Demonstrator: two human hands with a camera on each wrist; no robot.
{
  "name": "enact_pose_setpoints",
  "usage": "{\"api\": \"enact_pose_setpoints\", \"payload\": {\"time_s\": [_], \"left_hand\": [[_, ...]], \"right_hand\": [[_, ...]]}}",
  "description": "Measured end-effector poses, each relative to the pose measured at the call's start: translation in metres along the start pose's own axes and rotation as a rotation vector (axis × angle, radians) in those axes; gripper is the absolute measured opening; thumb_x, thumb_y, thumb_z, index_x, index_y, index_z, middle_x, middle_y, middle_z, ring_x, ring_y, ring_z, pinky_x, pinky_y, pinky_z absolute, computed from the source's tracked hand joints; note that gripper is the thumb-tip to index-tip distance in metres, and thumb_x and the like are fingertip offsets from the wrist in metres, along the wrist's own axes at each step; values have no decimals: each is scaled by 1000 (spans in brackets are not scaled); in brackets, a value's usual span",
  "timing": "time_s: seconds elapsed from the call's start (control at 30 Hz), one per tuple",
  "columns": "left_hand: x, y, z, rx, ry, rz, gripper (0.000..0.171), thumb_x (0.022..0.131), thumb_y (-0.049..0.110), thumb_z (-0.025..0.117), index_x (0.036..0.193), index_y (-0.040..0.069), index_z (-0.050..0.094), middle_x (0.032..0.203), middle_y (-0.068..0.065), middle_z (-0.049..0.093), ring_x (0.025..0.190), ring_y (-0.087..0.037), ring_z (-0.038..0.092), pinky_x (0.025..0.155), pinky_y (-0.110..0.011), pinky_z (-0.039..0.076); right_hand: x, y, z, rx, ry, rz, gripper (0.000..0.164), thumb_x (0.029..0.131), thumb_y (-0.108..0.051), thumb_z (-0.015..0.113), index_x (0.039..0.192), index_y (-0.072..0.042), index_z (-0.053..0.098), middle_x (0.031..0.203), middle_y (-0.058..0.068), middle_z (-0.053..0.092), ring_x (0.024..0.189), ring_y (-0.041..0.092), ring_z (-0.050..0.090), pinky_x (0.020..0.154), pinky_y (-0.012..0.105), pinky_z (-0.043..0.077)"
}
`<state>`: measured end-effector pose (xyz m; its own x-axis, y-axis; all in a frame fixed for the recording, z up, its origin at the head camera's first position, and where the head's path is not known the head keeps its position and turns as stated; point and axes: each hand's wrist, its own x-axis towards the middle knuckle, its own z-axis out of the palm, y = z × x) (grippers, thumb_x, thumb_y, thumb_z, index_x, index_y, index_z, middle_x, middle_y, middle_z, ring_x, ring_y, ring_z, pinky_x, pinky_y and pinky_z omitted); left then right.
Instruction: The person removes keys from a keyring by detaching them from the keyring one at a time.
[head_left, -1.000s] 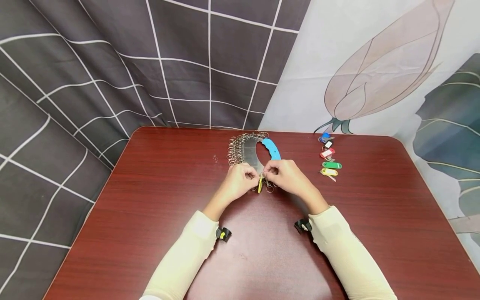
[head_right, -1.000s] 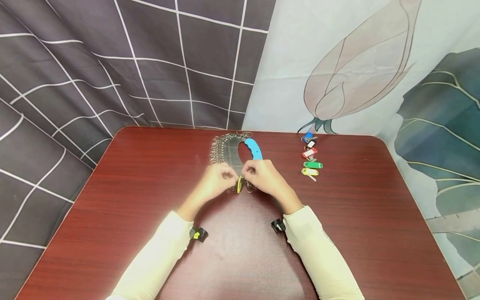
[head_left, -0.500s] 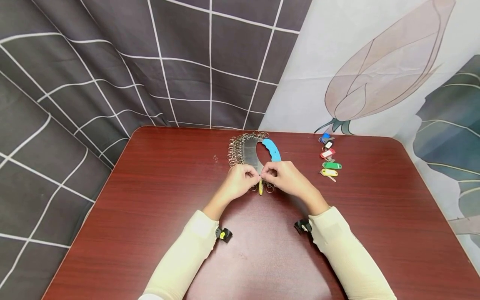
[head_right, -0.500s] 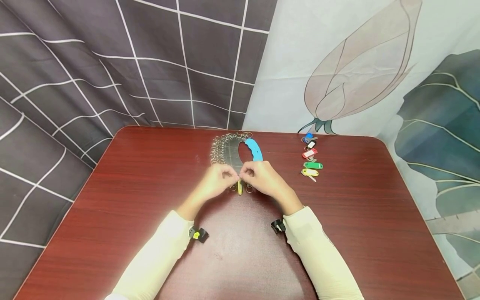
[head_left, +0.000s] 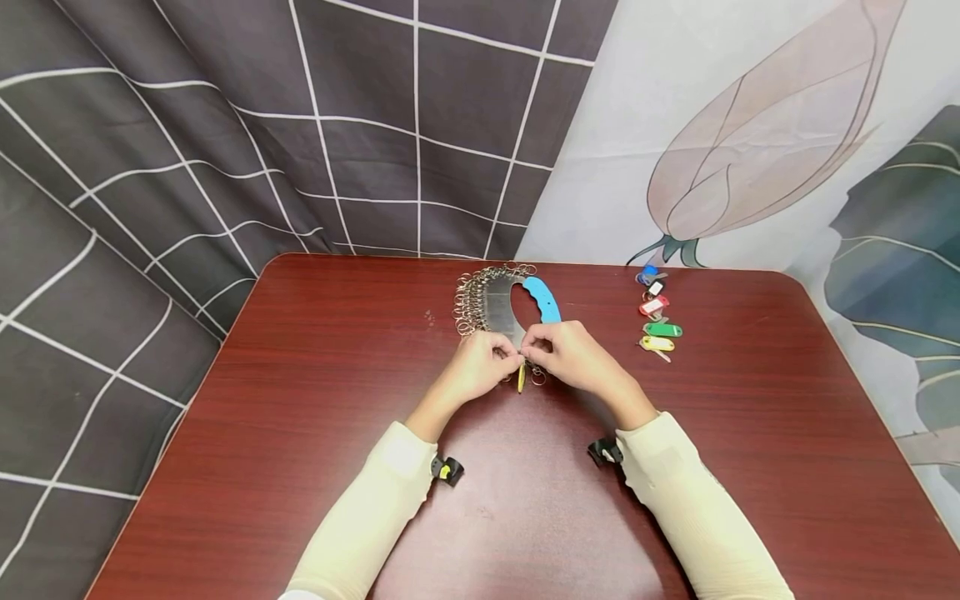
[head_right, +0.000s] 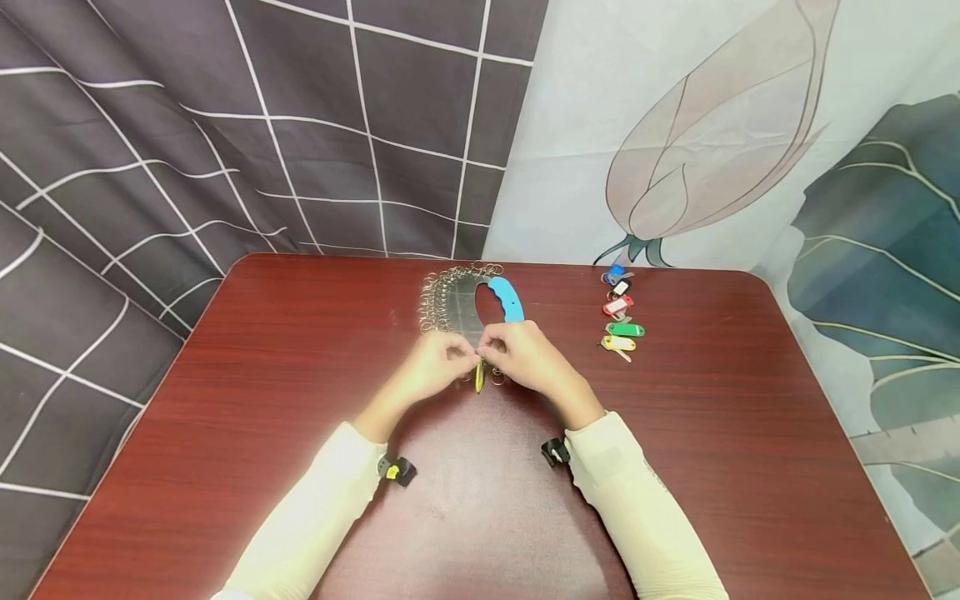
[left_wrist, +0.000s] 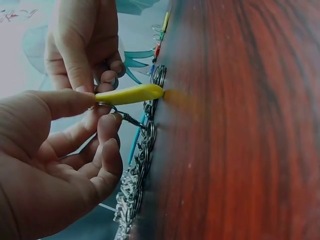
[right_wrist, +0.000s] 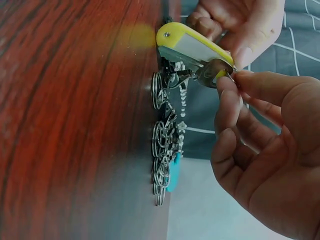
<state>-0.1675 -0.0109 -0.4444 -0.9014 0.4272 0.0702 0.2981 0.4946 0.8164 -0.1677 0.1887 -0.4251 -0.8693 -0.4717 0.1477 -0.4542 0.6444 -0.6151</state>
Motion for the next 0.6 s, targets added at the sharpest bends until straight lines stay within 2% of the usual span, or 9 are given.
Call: {"api": "enact_pose_setpoints", "payload": {"time_s": [0.1,0.2,0.43,0.6], "left_hand": [[1,-2,0,-57,-15,-18,16,94,13,72,80,6,74,63,1,63,53,-3,51,53,-19,42],[1,-3,0,-75,-10,-6,14,94,10,72,80,5,74,66,-2,63,53,-4,50,52,-18,41],[-2,3,-1,18,30,41,10,91,11,75,81,10,77,80,-2,69,67,-7,57,65,-21,49],[-2,6,-1,-3,16,-7,13,94,14,70,83,9,76,70,-3,70,60,-6,58,62,-21,49]], "right_hand": [[0,-1,0,-2,-6,-13,12,95,-10,72,86,-18,74,72,-8,67,67,5,56,66,25,50],[0,0,1,-12,7,-17,12,95,-10,72,85,-17,74,73,-8,68,67,5,58,66,25,51],[1,1,0,-47,68,21,13,92,-8,70,82,-16,73,69,-6,64,65,7,55,64,25,47],[0,-1,0,8,22,6,13,94,-9,71,84,-16,73,71,-8,66,65,6,57,64,25,50]]}}
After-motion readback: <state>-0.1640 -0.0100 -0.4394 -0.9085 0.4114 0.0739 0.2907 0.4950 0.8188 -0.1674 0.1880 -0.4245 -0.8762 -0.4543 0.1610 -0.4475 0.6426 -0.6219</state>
